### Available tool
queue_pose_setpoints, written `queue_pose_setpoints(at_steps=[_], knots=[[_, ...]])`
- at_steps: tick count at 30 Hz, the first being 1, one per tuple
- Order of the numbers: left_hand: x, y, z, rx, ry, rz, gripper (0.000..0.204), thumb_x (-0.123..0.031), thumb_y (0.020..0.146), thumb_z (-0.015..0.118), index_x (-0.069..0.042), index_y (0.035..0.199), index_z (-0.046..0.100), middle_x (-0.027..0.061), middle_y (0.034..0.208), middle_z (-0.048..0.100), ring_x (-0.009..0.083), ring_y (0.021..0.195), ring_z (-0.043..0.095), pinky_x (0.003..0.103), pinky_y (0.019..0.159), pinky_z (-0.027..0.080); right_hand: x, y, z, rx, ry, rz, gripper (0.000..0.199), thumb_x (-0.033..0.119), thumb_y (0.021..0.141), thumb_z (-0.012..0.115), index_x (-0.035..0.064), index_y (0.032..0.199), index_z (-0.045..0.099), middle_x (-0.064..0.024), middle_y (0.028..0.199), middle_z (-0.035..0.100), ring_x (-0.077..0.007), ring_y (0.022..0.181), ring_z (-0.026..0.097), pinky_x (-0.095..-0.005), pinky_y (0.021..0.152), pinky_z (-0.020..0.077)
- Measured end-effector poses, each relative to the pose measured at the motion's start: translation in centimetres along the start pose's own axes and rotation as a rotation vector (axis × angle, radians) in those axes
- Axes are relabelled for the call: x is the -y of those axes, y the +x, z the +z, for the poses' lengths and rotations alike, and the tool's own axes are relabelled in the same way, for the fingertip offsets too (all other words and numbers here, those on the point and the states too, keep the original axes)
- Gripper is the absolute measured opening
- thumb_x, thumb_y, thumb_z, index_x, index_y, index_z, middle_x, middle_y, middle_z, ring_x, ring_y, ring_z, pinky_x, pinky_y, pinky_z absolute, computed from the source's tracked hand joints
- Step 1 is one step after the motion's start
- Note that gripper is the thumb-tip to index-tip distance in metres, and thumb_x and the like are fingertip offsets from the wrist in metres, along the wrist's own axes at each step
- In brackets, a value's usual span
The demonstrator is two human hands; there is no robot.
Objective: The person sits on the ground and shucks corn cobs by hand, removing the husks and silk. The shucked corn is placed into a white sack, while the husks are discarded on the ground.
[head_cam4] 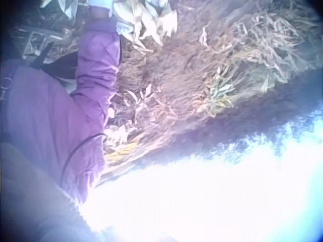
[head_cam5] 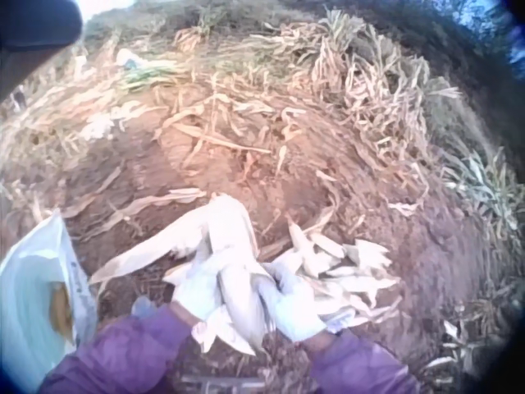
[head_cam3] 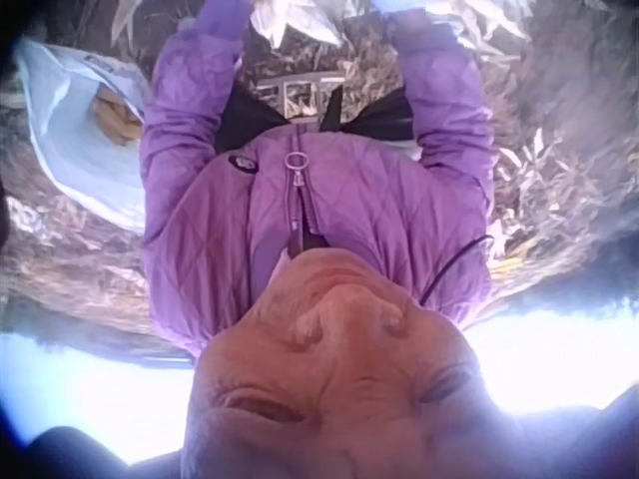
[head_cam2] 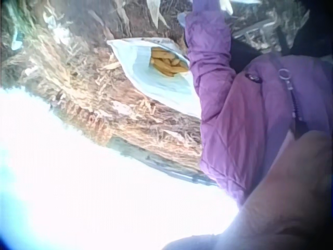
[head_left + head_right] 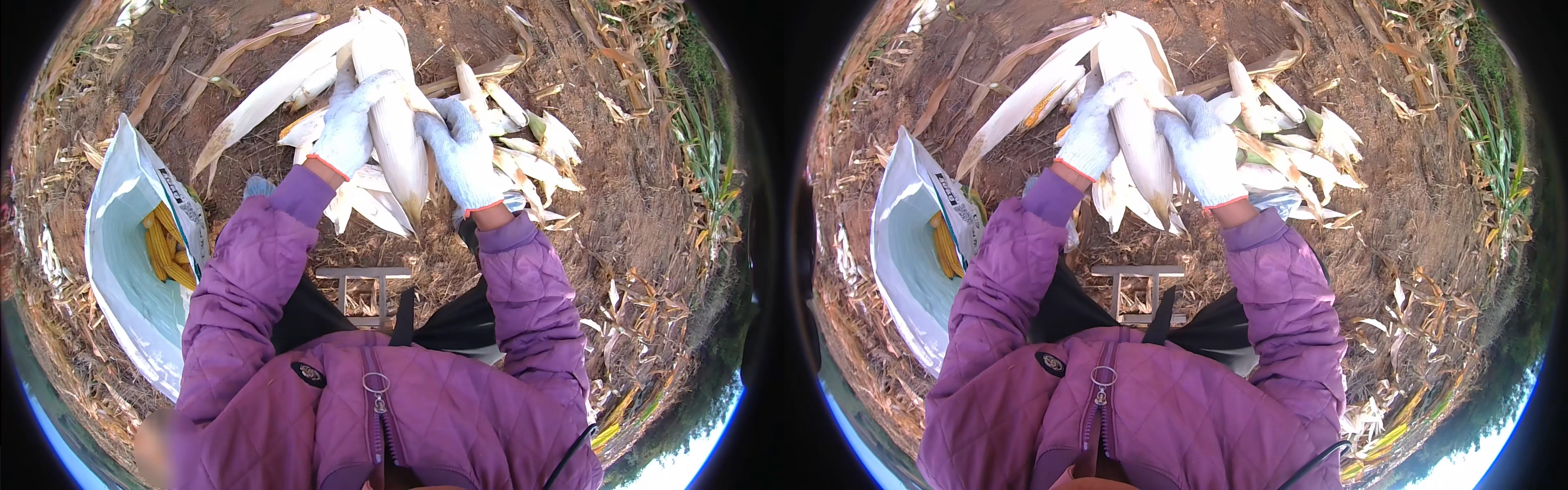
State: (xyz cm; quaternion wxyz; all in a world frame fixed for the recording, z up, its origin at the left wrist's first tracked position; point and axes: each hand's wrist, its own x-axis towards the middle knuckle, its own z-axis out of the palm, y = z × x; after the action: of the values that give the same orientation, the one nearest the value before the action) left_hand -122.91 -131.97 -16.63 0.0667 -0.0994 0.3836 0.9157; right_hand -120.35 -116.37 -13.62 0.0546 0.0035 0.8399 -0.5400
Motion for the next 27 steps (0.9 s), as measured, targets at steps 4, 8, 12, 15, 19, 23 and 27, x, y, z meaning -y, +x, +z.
queue_pose_setpoints(at_steps=[4,8,12,15,19,23,27], knots=[[-0.6,-0.5,0.4,0.012,0.024,-0.124,0.041,-0.018,0.089,0.056,-0.005,0.127,0.046,0.01,0.111,0.057,0.0189,0.102,0.059,0.032,0.086,0.052,0.1,0.1,-1.1,-0.061,-0.014,-0.061,0.03,0.021,0.09,0.056,-0.0002,0.11,0.059,-0.0152,0.095,0.066,-0.0195,0.084,0.062,-0.0316,0.077,0.0488],[-0.8,-0.3,-0.9,0.127,-0.013,-0.279,0.037,-0.026,0.091,0.054,-0.006,0.121,0.053,0.0107,0.113,0.059,0.0191,0.103,0.06,0.032,0.089,0.051,1.7,0.1,-1.7,0.027,0.358,0.084,0.029,0.016,0.09,0.056,-0.0039,0.112,0.057,-0.0116,0.1,0.063,-0.0161,0.089,0.06,-0.0279,0.078,0.0487],[0.6,-0.6,-3.0,0.211,0.157,-0.338,0.052,-0.028,0.088,0.058,-0.003,0.132,0.044,0.0122,0.121,0.056,0.0186,0.104,0.059,0.032,0.09,0.05,3.2,0.5,-3.6,0.129,0.733,0.144,0.029,0.012,0.089,0.057,-0.0049,0.113,0.057,-0.009,0.102,0.063,-0.014,0.093,0.06,-0.0231,0.082,0.047],[0.5,-1.2,-1.1,0.289,0.396,-0.361,0.074,-0.03,0.082,0.07,0.001,0.139,0.035,0.0131,0.125,0.054,0.0143,0.106,0.056,0.027,0.09,0.047,3.1,0.9,-5.2,0.007,0.738,0.09,0.027,0.013,0.091,0.056,-0.0025,0.113,0.058,-0.0072,0.101,0.063,-0.013,0.092,0.06,-0.0226,0.081,0.0471],[-0.4,-2.2,-0.3,0.465,0.565,-0.539,0.075,-0.016,0.082,0.067,0.001,0.144,0.027,0.0122,0.128,0.051,0.0151,0.105,0.057,0.028,0.091,0.047,-1.0,3.7,-12.4,-0.177,1.042,0.046,0.025,0.019,0.094,0.052,-0.0015,0.106,0.059,-0.0096,0.097,0.064,-0.0154,0.087,0.064,-0.0273,0.072,0.054],[1.5,-3.0,-1.7,0.386,0.353,-0.465,0.069,-0.017,0.082,0.067,0.001,0.14,0.034,0.0129,0.113,0.061,0.017,0.096,0.062,0.029,0.085,0.051,0.4,4.0,-12.1,-0.136,1.36,0.091,0.037,0.023,0.094,0.053,-0.0082,0.113,0.052,-0.0151,0.097,0.061,-0.023,0.088,0.064,-0.032,0.078,0.0573],[1.5,-1.8,-2.4,0.237,0.144,-0.558,0.057,-0.028,0.086,0.058,0.006,0.129,0.045,0.0201,0.112,0.061,0.0268,0.095,0.064,0.037,0.084,0.054,0.5,4.0,-11.6,-0.351,1.018,-0.058,0.041,0.028,0.096,0.051,-0.0056,0.119,0.052,-0.0208,0.108,0.062,-0.028,0.101,0.063,-0.031,0.078,0.0582]])
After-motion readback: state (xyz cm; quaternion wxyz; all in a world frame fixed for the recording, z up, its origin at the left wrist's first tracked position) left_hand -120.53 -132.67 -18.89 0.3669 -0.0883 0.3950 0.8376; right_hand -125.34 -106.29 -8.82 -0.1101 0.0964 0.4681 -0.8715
